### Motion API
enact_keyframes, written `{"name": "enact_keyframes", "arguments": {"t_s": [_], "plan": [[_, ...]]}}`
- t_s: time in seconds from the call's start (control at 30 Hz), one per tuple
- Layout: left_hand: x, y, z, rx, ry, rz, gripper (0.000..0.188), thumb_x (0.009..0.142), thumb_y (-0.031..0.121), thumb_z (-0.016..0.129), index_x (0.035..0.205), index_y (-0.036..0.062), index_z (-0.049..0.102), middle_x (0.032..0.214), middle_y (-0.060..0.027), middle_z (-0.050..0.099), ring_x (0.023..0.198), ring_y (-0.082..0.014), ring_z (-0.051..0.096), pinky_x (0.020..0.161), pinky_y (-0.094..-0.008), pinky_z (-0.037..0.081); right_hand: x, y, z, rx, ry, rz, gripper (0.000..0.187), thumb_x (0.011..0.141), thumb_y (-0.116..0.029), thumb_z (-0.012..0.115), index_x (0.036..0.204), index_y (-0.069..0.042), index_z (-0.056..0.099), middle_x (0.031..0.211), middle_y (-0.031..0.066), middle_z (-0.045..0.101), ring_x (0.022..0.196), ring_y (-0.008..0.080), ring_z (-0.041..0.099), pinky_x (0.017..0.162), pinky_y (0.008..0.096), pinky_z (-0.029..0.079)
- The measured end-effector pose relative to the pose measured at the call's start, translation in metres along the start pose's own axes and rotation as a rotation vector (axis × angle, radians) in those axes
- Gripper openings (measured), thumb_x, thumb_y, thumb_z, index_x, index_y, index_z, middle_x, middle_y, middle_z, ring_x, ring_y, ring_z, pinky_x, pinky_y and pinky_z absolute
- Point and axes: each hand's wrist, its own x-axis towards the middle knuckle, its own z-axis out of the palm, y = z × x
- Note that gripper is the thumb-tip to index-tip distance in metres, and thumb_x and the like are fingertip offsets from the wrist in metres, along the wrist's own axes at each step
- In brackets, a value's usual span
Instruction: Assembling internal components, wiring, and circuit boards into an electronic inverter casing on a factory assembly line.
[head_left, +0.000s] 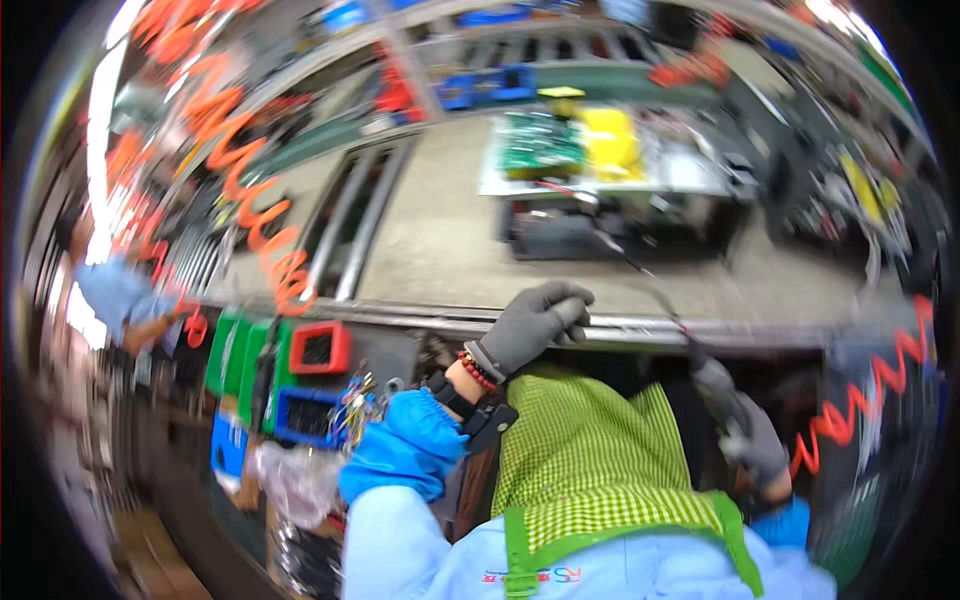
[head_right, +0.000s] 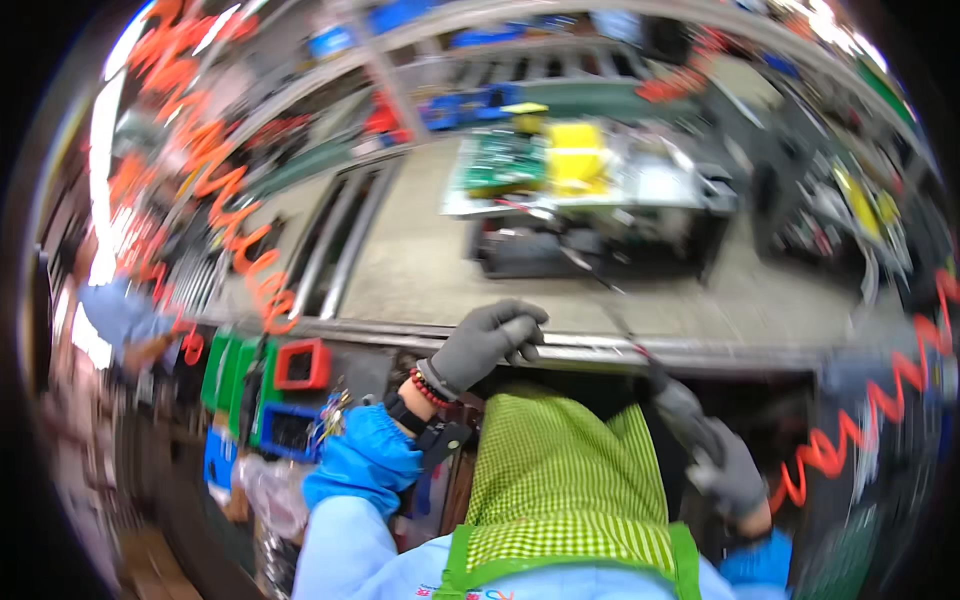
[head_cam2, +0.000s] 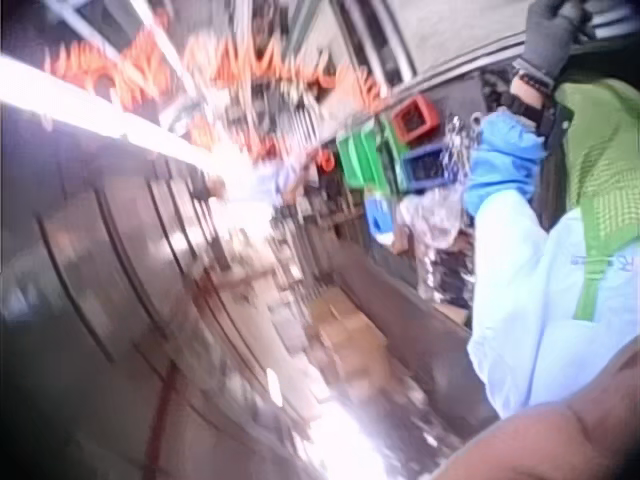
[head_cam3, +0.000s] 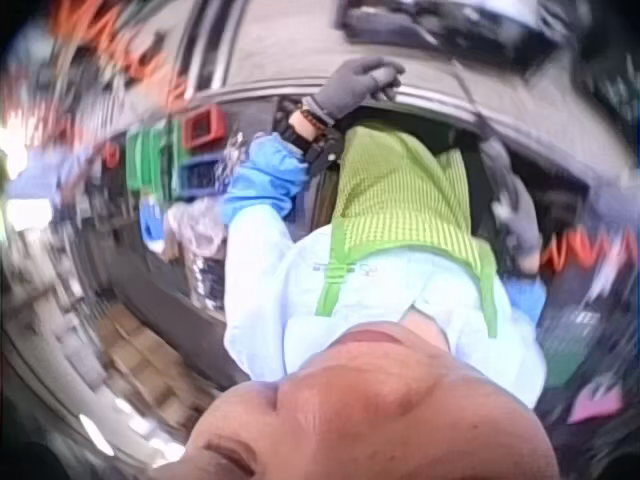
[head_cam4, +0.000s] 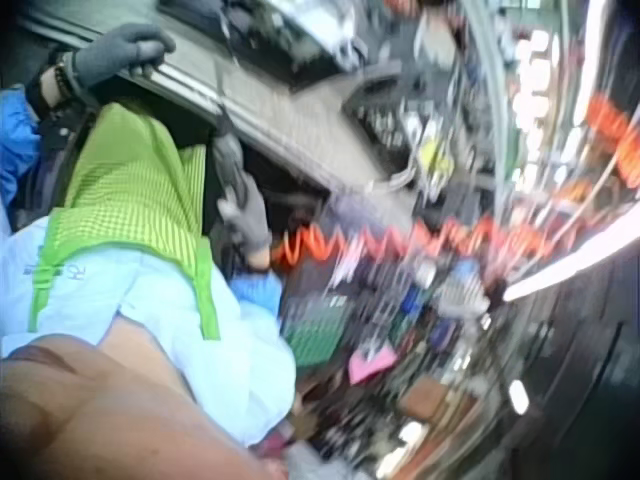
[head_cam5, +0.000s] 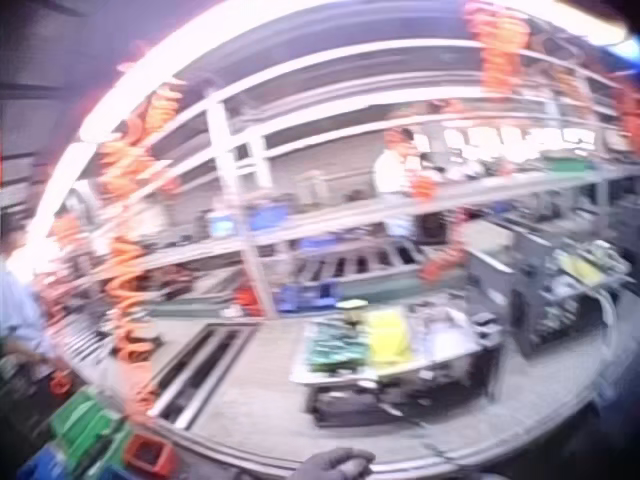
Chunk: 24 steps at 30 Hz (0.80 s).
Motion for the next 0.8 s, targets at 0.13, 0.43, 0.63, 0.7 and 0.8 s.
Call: {"name": "enact_keyframes", "arguments": {"t_s": [0.13,0.43,0.63,0.7,0.8], "plan": [[0.06,-0.039,0.07,-0.858,0.002,-0.111,0.034,0.097,0.032,0.058,0.117,0.0046,0.052,0.072,0.0032,0.05,0.054,-0.0036,0.04,0.052,-0.0175,0.035,0.012,0.005,0.017,0.073,-0.153,0.111,0.063,0.071,-0.038,0.075,0.119,-0.004,0.052,0.08,-0.0029,0.049,0.063,0.0051,0.048,0.05,0.0209,0.039],[0.086,-0.059,0.097,-1.18,0.124,-0.16,0.029,0.101,0.038,0.049,0.099,0.0092,0.055,0.064,0.007,0.037,0.048,-0.0039,0.032,0.047,-0.0192,0.029,0.01,0.027,0.025,0.075,-0.062,0.207,0.053,0.077,-0.028,0.074,0.118,-0.004,0.052,0.084,0.0023,0.057,0.064,0.0066,0.055,0.056,0.0242,0.047],[0.093,-0.063,0.101,-0.914,0.153,-0.205,0.029,0.101,0.036,0.05,0.1,0.0072,0.055,0.063,0.0069,0.039,0.047,-0.004,0.031,0.046,-0.0191,0.029,0.018,0.04,0.02,-0.238,0.044,0.002,0.054,0.077,-0.034,0.072,0.116,-0.003,0.053,0.087,0.0037,0.06,0.071,0.0142,0.06,0.063,0.0307,0.05],[0.093,-0.065,0.098,-0.812,0.174,-0.226,0.03,0.101,0.036,0.05,0.1,0.0064,0.055,0.064,0.0066,0.041,0.048,-0.0036,0.033,0.046,-0.0191,0.029,0.02,0.039,0.021,-0.289,0.061,0.106,0.055,0.076,-0.036,0.072,0.117,-0.003,0.053,0.088,0.0047,0.061,0.074,0.0173,0.06,0.066,0.0334,0.051],[0.092,-0.067,0.088,-0.563,0.146,-0.154,0.03,0.101,0.034,0.051,0.103,0.0045,0.055,0.066,0.0057,0.045,0.049,-0.0032,0.036,0.046,-0.0187,0.03,0.021,0.038,0.024,-0.332,0.064,0.087,0.054,0.077,-0.035,0.072,0.117,-0.004,0.054,0.085,0.005,0.061,0.071,0.0153,0.06,0.064,0.0309,0.05]]}}
